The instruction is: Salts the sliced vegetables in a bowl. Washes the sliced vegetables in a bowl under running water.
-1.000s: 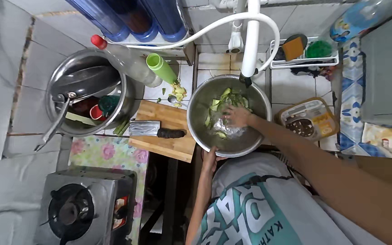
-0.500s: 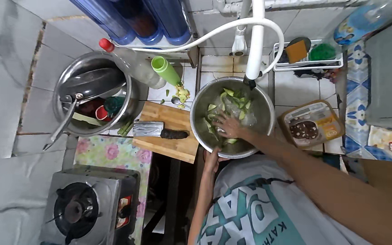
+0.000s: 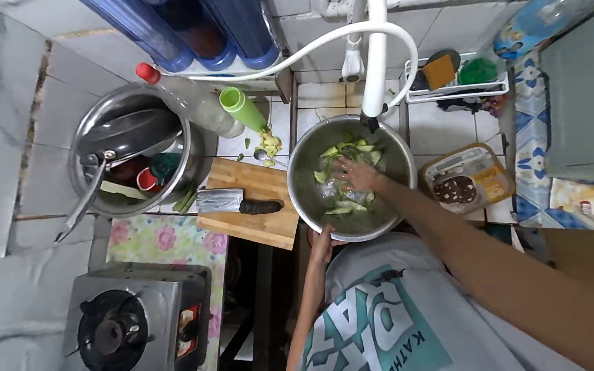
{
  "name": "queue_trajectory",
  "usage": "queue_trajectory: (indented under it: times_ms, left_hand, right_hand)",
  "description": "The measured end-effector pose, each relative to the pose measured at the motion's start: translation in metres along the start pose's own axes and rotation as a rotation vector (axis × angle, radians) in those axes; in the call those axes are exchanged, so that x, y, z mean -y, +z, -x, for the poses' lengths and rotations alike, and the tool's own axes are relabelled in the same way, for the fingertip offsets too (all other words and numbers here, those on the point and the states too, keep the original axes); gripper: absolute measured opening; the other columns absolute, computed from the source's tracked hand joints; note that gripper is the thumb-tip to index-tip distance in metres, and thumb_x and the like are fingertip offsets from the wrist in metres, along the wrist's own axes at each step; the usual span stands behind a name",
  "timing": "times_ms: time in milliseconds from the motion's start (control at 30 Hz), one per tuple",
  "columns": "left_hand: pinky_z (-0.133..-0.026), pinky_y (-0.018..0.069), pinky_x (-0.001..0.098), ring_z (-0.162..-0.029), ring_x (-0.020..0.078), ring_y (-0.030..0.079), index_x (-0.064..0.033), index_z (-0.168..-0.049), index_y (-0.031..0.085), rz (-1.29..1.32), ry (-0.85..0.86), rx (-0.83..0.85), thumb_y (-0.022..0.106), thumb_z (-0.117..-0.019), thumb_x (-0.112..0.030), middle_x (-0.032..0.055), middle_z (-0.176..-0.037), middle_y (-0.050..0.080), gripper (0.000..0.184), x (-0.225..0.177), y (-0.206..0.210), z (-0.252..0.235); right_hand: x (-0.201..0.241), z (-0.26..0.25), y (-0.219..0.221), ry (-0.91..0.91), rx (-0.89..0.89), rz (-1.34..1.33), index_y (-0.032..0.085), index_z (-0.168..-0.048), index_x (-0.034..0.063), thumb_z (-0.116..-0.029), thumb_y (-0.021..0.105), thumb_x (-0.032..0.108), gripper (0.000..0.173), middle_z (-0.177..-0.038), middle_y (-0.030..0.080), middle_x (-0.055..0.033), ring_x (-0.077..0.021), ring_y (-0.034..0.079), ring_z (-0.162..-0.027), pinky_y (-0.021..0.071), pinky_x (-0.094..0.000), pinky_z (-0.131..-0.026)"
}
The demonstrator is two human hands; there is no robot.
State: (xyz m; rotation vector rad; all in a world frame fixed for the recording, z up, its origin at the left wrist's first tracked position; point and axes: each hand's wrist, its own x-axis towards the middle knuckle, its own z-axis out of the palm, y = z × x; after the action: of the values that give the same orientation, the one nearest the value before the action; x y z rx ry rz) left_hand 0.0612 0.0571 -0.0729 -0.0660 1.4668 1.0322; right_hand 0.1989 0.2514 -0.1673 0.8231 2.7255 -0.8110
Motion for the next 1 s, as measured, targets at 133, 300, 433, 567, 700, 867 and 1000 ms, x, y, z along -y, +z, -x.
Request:
queue_trajectory:
  times_ms: [133, 300, 433, 567, 700, 867, 1000]
  left_hand:
    - [-0.053, 0.0619, 0.036, -0.062, 0.0228, 0.071, 0.0042, -0.135, 0.037, -0.012, 0.002, 0.008, 0.042, -0.1024, 0.004, 0.0177, -0.089, 0.067, 0.033, -0.007, 0.002, 0.001]
    - [-0.053, 0.0617, 0.0374, -0.064, 0.0249, 0.071, 0.0034, -0.141, 0.032, -0.013, -0.003, 0.004, 0.042, -0.1019, 0.005, 0.0196, -0.093, 0.066, 0.04, -0.001, -0.006, -0.002]
    - [-0.054, 0.062, 0.0364, -0.063, 0.0235, 0.071, 0.0043, -0.135, 0.037, 0.01, 0.024, 0.014, 0.041, -0.1023, 0.004, 0.0179, -0.09, 0.068, 0.033, -0.004, 0.0, -0.001]
    - [-0.054, 0.062, 0.0369, -0.064, 0.024, 0.071, 0.0041, -0.137, 0.035, 0.023, 0.022, 0.006, 0.043, -0.1009, 0.005, 0.0183, -0.091, 0.067, 0.037, -0.002, -0.003, 0.0]
    - [-0.054, 0.0623, 0.0377, -0.064, 0.0245, 0.071, 0.0037, -0.136, 0.036, 0.032, 0.024, 0.011, 0.043, -0.1008, 0.005, 0.0186, -0.091, 0.067, 0.036, 0.003, -0.005, -0.003]
    - [-0.053, 0.0618, 0.0349, -0.061, 0.0218, 0.07, 0.0048, -0.133, 0.038, 0.01, 0.033, 0.004, 0.044, -0.1001, 0.005, 0.0166, -0.087, 0.067, 0.034, -0.004, -0.006, 0.001]
    - [-0.054, 0.0612, 0.0346, -0.062, 0.0209, 0.07, 0.0036, -0.138, 0.034, 0.022, 0.021, -0.003, 0.042, -0.1024, 0.004, 0.0162, -0.09, 0.066, 0.037, 0.001, -0.011, 0.0]
  right_hand:
    - [0.039, -0.011, 0.016, 0.039, -0.025, -0.01, 0.047, -0.155, 0.0151, -0.1021, 0.06, 0.038, 0.059, -0.165, 0.034, -0.0189, -0.044, 0.022, -0.155, 0.0107, -0.0738, -0.12]
    - [-0.015, 0.003, -0.003, -0.125, 0.081, 0.04, 0.053, -0.152, 0.0245, -0.1018, 0.062, 0.038, 0.053, -0.167, 0.032, -0.012, -0.0408, 0.025, -0.155, 0.0214, -0.0711, -0.118]
    - [0.033, -0.021, 0.014, 0.13, -0.031, -0.021, 0.051, -0.153, 0.0165, -0.0974, 0.067, 0.038, 0.062, -0.168, 0.029, -0.0145, -0.0415, 0.016, -0.157, 0.0078, -0.0753, -0.119]
    - [-0.004, -0.002, 0.008, -0.214, 0.097, -0.006, 0.044, -0.157, 0.0315, -0.1027, 0.06, 0.04, 0.058, -0.169, 0.027, -0.0111, -0.041, 0.021, -0.156, 0.0149, -0.0737, -0.118]
    - [0.006, -0.014, 0.002, 0.054, -0.042, 0.033, 0.048, -0.154, 0.0316, -0.0995, 0.063, 0.043, 0.058, -0.168, 0.03, -0.0117, -0.0412, 0.019, -0.156, 0.015, -0.0733, -0.119]
    - [0.034, 0.002, 0.001, -0.106, 0.207, 0.033, 0.036, -0.162, 0.0274, -0.104, 0.058, 0.034, 0.062, -0.172, 0.019, -0.0105, -0.0411, 0.009, -0.159, 0.0066, -0.0779, -0.117]
    - [0.014, 0.044, -0.037, -0.184, -0.008, 0.089, 0.06, -0.145, 0.0205, -0.0971, 0.068, 0.017, 0.049, -0.16, 0.043, -0.0164, -0.0421, 0.036, -0.15, 0.02, -0.0736, -0.118]
